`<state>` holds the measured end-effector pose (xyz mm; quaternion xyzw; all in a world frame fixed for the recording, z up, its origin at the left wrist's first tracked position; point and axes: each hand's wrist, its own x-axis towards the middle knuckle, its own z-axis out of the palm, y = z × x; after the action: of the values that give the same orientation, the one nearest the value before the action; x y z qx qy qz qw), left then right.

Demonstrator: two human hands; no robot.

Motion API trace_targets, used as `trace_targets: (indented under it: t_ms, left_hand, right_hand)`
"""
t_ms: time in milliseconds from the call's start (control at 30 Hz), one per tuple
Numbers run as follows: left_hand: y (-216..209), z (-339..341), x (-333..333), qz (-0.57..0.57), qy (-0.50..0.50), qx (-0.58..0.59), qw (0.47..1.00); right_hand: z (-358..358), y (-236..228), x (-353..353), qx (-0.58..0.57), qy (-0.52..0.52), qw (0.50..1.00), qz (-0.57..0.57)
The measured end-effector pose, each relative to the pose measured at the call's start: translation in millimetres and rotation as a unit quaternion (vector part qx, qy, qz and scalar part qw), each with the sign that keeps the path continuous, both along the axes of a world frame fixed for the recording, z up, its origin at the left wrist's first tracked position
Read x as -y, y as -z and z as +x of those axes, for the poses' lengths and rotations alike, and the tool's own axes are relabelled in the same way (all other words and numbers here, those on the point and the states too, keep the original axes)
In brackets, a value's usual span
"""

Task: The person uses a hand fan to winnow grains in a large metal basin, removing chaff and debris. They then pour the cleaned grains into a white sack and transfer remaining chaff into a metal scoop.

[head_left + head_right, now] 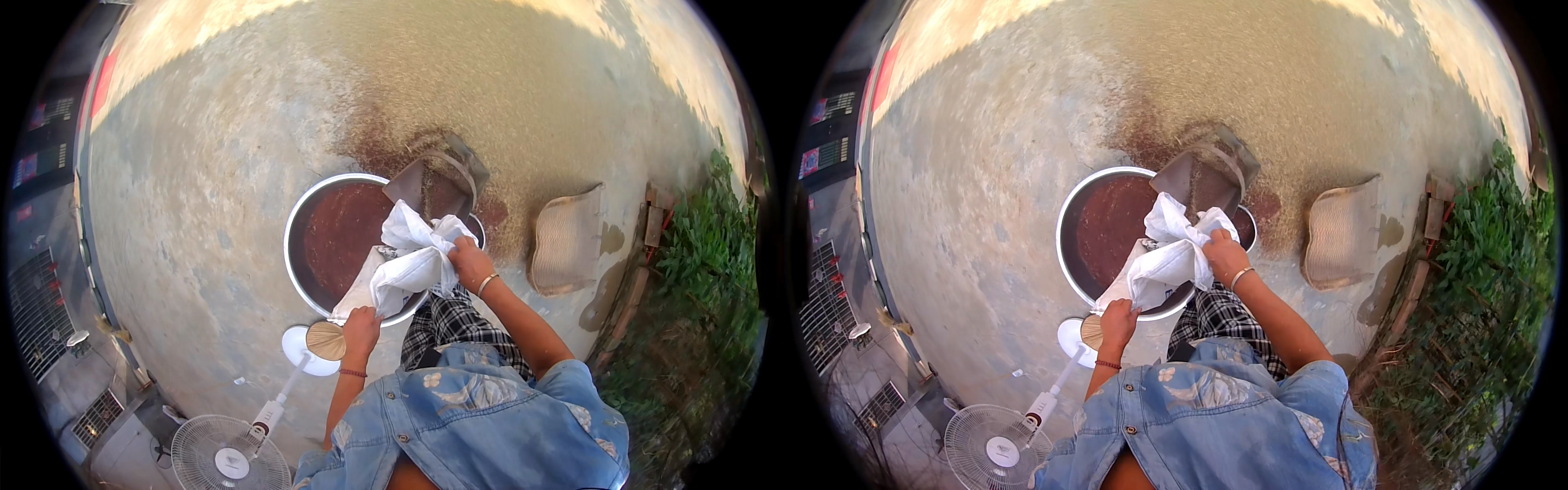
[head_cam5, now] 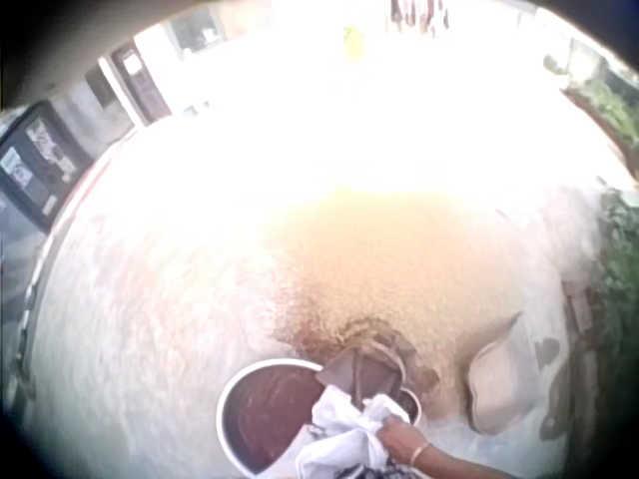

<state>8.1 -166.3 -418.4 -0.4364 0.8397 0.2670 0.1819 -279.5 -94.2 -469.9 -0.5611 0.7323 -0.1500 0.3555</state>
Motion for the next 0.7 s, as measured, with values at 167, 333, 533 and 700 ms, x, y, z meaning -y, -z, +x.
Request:
trace_targets:
  t_ms: [167, 333, 533, 700]
  left_hand:
    - [-6, -7, 6, -0.012, 0.015, 0.005, 1.0]
    - [-6, -13, 24, -0.021, 0.019, 0.019, 0.999]
    - [-10, -25, 43, -0.037, 0.043, 0.04, 0.998]
    - [-16, -36, 55, -0.063, 0.073, 0.044, 0.994]
  right_hand:
    - [-2, 2, -4, 0.0, 0.017, 1.0, 0.002]
    - [-2, 2, -8, 0.0, 0.042, 0.998, -0.045]
    - [6, 9, -7, -0.02, 0.077, 0.996, -0.04]
    - [9, 18, -10, -0.007, 0.118, 0.99, -0.075]
